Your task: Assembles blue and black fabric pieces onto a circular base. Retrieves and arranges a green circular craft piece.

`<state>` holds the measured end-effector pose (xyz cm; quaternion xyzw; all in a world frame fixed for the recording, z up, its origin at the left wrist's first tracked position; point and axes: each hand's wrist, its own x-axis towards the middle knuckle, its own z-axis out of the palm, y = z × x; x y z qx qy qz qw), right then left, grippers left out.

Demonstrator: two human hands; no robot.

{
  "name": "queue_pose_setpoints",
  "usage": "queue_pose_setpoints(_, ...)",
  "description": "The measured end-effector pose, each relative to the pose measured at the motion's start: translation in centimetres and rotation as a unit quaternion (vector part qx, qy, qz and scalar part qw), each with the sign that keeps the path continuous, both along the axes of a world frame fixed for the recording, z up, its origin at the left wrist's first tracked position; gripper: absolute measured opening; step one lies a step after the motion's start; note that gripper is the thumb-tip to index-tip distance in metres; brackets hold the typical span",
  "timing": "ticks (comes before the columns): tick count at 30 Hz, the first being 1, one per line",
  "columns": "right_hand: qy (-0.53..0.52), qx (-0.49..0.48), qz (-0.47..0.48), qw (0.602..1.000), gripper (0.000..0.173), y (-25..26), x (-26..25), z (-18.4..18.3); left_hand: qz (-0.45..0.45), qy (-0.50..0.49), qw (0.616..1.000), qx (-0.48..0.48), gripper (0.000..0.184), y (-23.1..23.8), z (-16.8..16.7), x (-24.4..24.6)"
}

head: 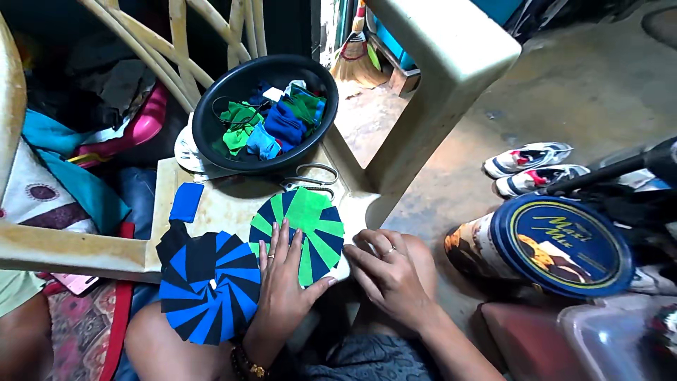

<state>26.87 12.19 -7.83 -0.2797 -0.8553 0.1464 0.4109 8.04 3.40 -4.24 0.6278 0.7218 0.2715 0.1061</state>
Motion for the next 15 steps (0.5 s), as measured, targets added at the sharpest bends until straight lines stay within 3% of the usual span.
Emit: queue_pose_setpoints(15, 0.023, 0.002, 0.008, 1.000, 0.025, 0.05, 0.13, -0.50, -0.009, -0.005, 1.000, 0.016, 0.085, -0.20, 0.17, 0.13)
